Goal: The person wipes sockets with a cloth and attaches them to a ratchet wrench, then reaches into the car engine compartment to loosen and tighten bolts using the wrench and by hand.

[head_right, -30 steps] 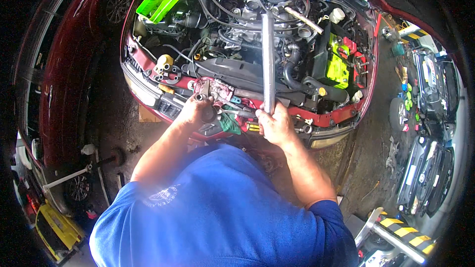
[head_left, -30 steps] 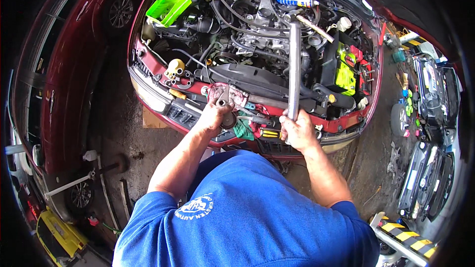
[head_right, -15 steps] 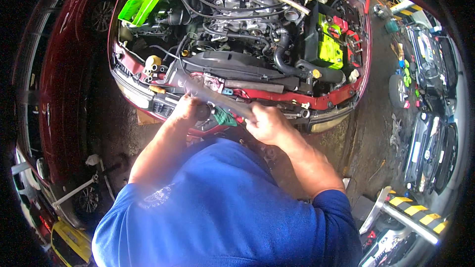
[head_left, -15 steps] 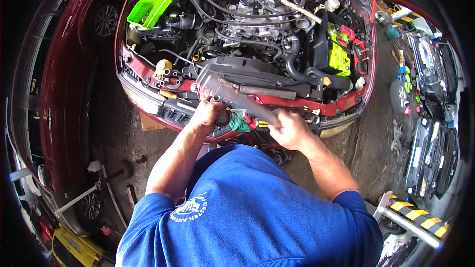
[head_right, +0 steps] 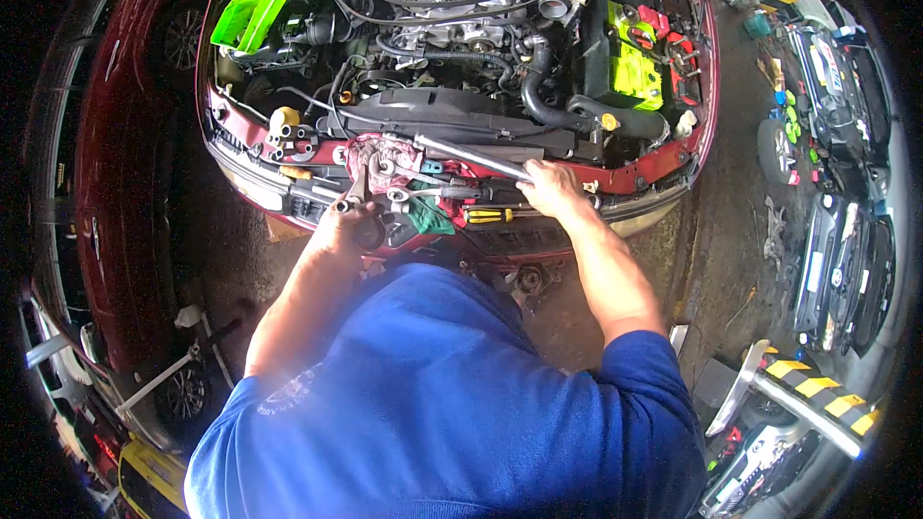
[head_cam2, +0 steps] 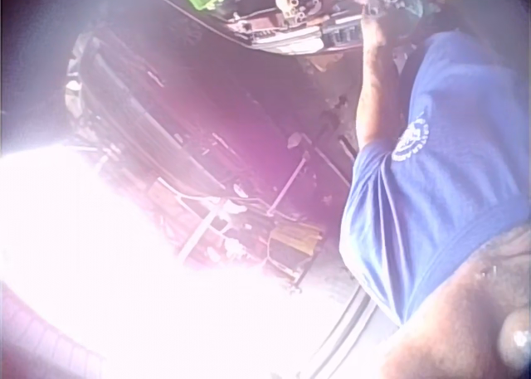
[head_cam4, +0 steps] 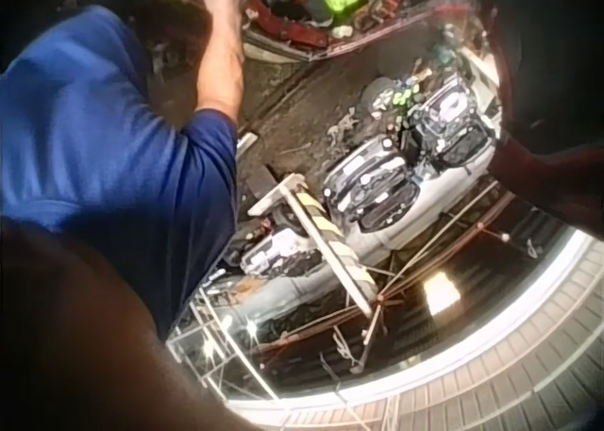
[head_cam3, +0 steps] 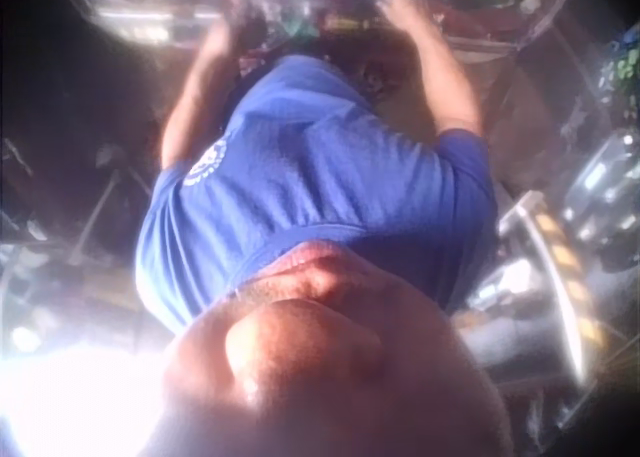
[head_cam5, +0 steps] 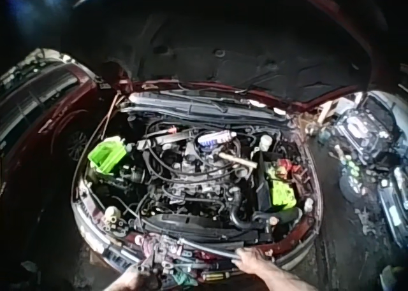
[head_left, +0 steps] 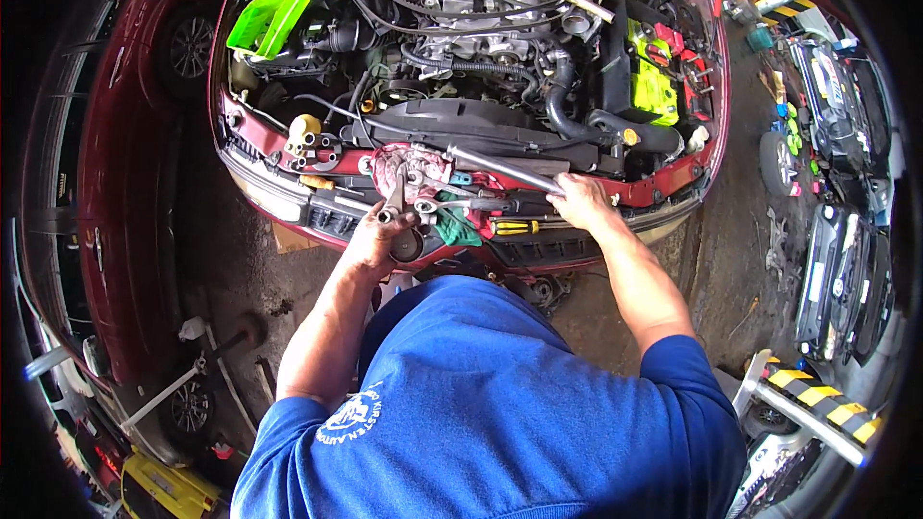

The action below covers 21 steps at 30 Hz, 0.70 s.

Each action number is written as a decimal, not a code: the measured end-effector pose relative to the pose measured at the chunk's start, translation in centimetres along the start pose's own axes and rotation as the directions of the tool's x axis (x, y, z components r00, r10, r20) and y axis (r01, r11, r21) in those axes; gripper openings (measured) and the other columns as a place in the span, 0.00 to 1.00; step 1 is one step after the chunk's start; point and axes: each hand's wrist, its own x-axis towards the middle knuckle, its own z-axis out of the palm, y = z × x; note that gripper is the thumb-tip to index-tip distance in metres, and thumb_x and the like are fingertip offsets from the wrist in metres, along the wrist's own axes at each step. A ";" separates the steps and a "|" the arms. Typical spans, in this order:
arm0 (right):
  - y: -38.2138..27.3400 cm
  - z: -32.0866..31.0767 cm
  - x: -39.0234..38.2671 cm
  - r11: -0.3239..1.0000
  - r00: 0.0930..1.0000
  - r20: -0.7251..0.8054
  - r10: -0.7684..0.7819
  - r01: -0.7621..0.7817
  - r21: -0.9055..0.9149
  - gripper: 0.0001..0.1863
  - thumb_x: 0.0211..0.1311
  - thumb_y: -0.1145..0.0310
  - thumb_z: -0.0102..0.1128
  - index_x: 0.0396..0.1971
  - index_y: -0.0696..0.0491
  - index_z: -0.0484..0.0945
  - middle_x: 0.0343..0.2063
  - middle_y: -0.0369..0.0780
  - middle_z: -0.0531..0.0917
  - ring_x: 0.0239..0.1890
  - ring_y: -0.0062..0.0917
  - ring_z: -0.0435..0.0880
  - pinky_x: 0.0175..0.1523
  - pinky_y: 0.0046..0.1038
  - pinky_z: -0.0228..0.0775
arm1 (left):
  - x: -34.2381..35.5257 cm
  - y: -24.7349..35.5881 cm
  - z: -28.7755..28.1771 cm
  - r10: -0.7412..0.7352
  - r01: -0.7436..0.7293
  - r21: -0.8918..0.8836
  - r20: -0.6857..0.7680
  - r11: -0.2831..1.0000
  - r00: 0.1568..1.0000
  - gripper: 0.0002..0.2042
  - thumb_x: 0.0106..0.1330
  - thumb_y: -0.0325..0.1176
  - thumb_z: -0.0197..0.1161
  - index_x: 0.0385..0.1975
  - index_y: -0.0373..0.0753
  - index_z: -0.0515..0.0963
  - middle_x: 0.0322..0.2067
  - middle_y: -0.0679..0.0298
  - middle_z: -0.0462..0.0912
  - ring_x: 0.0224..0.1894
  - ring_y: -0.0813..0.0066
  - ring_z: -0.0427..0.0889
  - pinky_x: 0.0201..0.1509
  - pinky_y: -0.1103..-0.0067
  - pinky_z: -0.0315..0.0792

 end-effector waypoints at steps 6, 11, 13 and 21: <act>4.4 2.7 1.3 0.979 0.982 -0.035 -0.185 0.181 -0.098 0.18 0.54 0.59 0.69 0.41 0.52 0.79 0.39 0.42 0.83 0.47 0.38 0.79 0.54 0.39 0.72 | -2.0 -0.1 -1.7 0.033 -0.034 -0.121 -0.007 0.992 0.999 0.30 0.54 0.27 0.73 0.58 0.37 0.68 0.41 0.57 0.80 0.42 0.59 0.84 0.42 0.67 0.81; 6.2 5.2 1.8 0.989 0.982 -0.118 -0.145 0.139 -0.058 0.19 0.52 0.59 0.71 0.42 0.51 0.80 0.41 0.41 0.79 0.51 0.37 0.76 0.55 0.39 0.71 | -2.3 -0.5 -3.7 0.018 -0.025 -0.099 -0.066 0.995 0.998 0.16 0.51 0.30 0.70 0.40 0.46 0.75 0.35 0.63 0.81 0.38 0.62 0.81 0.36 0.60 0.79; 6.2 6.1 1.9 0.995 0.978 -0.187 -0.097 0.093 -0.029 0.20 0.51 0.59 0.72 0.43 0.51 0.80 0.43 0.41 0.78 0.51 0.38 0.76 0.55 0.39 0.70 | -2.3 -0.4 -3.7 -0.017 0.009 -0.105 -0.083 0.994 0.996 0.13 0.51 0.30 0.70 0.36 0.46 0.75 0.34 0.64 0.81 0.34 0.64 0.80 0.25 0.63 0.78; 3.4 6.0 0.6 0.993 0.940 -0.341 -0.016 -0.026 -0.119 0.24 0.51 0.60 0.71 0.48 0.52 0.78 0.55 0.42 0.74 0.60 0.38 0.68 0.63 0.46 0.61 | -1.9 -0.1 -1.1 0.051 -0.024 0.095 -0.283 0.995 0.958 0.22 0.58 0.20 0.66 0.52 0.36 0.69 0.34 0.60 0.80 0.34 0.67 0.84 0.34 0.72 0.81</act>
